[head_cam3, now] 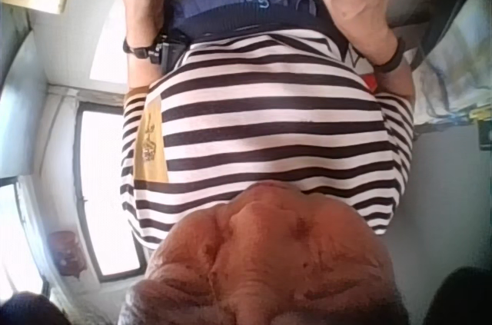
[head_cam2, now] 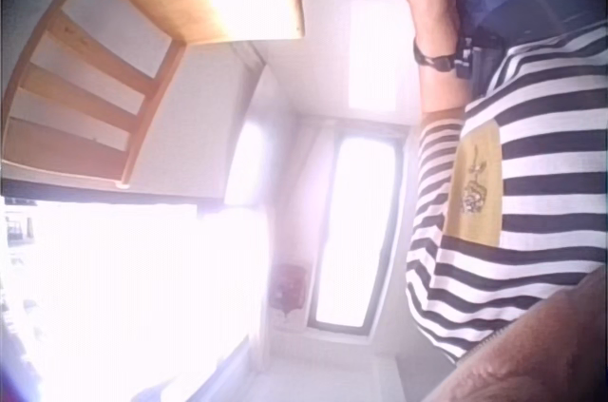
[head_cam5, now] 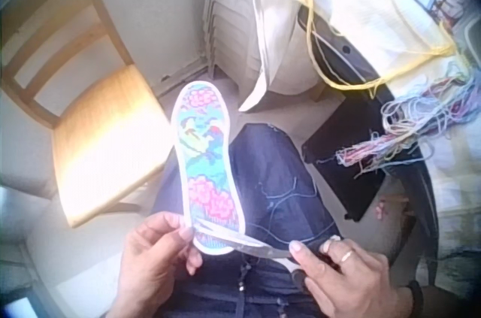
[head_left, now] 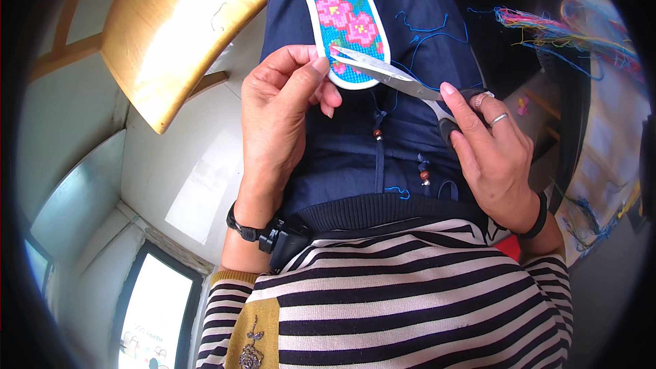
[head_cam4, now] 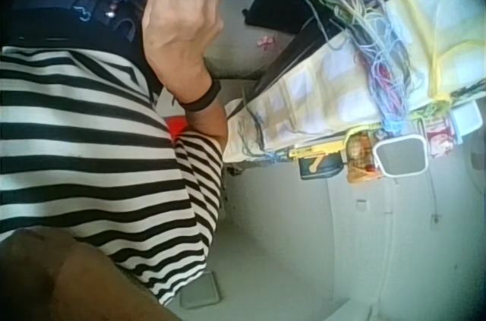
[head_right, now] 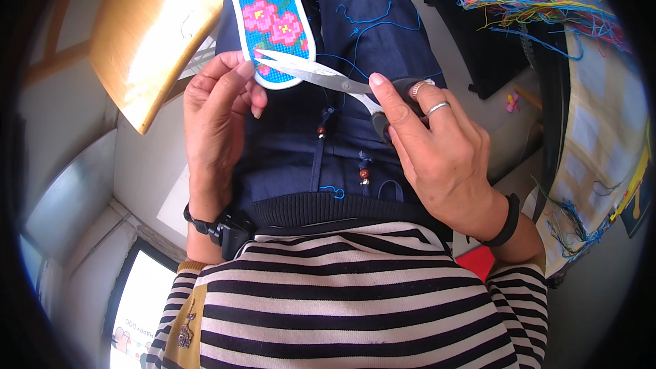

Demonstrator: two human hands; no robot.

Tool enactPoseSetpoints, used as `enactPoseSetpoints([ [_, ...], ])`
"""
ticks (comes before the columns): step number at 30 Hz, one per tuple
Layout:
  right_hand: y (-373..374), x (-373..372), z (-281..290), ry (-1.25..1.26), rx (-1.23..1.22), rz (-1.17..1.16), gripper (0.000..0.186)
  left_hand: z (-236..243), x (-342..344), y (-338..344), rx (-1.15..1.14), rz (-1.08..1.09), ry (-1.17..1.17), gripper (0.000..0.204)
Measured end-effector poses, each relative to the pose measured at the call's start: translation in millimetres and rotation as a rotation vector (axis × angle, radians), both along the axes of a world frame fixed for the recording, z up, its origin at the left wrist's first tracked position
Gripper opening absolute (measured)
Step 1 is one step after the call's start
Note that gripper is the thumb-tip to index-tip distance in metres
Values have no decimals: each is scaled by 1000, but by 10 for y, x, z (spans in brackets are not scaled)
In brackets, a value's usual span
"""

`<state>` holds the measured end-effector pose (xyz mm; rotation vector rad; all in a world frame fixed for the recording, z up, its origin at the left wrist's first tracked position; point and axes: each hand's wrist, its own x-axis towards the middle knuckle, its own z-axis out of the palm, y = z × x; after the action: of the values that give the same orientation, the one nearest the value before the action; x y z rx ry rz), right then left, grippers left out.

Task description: The person trims the edges of a floral-patterned shoe insole using scissors.

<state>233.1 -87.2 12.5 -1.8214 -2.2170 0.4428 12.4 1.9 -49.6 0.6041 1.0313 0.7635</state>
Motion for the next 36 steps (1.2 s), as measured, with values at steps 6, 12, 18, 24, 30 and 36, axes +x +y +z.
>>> enactPoseSetpoints([
  [6,3,-7,17,-32,26,21,58,35,-1,-2,13,-3,31,12],
  [12,-16,-13,-14,-124,96,58,52,38,-3,6,44,-32,63,13],
  [18,-5,-40,-14,-93,92,53,50,42,-8,5,-10,-10,6,13],
  [24,-14,-33,31,54,-66,-45,56,59,4,9,-31,4,-45,11],
  [30,-25,-5,47,13,8,6,57,63,8,15,-2,14,-31,12],
  [36,-28,7,37,-64,89,25,56,78,13,11,40,-6,4,13],
])
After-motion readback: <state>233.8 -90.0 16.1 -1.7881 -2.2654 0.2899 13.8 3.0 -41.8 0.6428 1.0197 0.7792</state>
